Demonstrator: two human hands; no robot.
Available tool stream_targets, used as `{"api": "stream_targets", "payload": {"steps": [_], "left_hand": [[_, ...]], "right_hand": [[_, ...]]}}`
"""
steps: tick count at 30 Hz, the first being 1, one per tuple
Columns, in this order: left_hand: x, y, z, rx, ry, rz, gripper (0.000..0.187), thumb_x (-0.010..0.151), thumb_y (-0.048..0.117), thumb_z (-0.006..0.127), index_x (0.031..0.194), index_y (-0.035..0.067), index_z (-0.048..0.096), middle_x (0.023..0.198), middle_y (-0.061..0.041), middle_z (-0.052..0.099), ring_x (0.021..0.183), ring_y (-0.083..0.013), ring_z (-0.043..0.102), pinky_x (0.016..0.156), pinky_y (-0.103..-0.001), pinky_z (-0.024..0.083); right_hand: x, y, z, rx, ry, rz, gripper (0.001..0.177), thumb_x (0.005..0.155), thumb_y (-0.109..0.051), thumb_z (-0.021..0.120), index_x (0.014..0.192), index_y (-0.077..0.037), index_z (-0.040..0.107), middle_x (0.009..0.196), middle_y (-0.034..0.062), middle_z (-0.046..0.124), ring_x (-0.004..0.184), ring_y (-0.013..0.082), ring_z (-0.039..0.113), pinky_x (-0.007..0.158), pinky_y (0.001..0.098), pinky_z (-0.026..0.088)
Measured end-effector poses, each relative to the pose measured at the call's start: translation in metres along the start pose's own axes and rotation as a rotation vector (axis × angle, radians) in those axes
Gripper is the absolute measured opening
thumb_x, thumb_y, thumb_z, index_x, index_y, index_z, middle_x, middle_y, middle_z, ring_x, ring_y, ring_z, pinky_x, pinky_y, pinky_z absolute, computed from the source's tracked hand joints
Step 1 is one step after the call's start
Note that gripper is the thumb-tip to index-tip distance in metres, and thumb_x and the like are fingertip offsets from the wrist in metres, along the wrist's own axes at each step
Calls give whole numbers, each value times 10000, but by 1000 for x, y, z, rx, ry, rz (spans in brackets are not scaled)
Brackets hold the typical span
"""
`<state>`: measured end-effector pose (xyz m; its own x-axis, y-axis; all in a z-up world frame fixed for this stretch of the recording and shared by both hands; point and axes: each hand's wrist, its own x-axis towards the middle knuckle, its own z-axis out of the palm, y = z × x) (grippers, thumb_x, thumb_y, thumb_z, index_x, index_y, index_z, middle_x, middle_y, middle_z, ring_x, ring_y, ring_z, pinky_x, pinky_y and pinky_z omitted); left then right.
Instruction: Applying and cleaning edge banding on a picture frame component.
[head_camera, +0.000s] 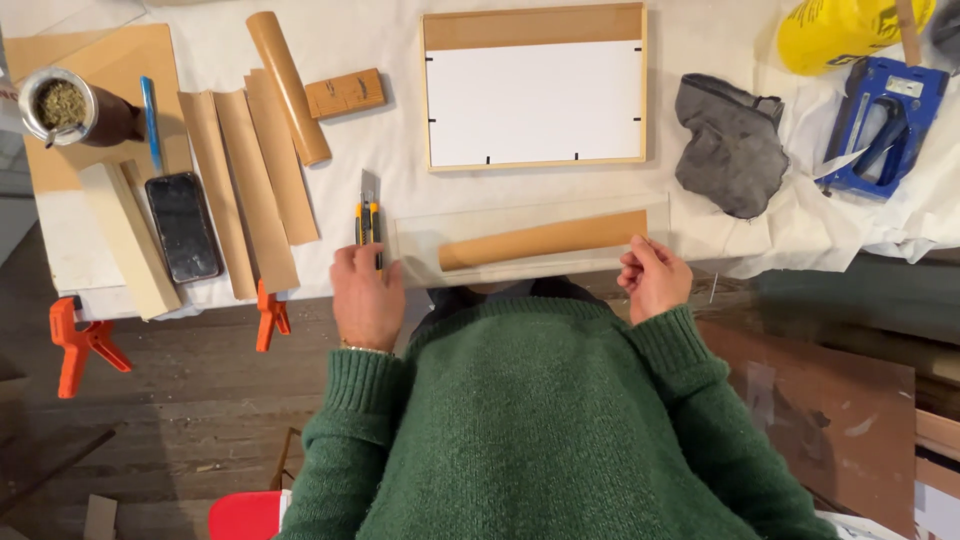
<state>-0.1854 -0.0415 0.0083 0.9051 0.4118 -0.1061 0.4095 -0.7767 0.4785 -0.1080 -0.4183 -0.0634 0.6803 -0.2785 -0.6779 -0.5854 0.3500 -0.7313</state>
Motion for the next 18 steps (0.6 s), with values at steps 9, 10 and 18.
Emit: {"api": "stream_targets", "payload": {"steps": [9,10,18], "left_hand": [[14,-24,5,26,-6,-13,650,811,134,792,1376,-18,507,1240,-228,553,1085,-422,537,947,-492,457],[14,-26,5,29,-8,-9,650,811,134,792,1376,-18,507,1240,-228,553,1085,-422,537,947,-492,457],[7,0,-69,-73,-134,225,485,779,134,688,1259,78,644,1153,-158,598,818,-380,676,714,-486,572]], "right_hand": [[-11,12,12,-10,79,-45,194,950,-175,733,1048,-20,669,710,27,616,537,108,511,491,270,436],[-14,14,13,-6,81,-43,194,950,-175,733,1048,-20,669,710,27,616,537,108,511,491,270,436],[-18,28,21,139,145,-96,150,959,-152,736,1007,-29,665,697,11,591,549,100,504,505,271,433]]}}
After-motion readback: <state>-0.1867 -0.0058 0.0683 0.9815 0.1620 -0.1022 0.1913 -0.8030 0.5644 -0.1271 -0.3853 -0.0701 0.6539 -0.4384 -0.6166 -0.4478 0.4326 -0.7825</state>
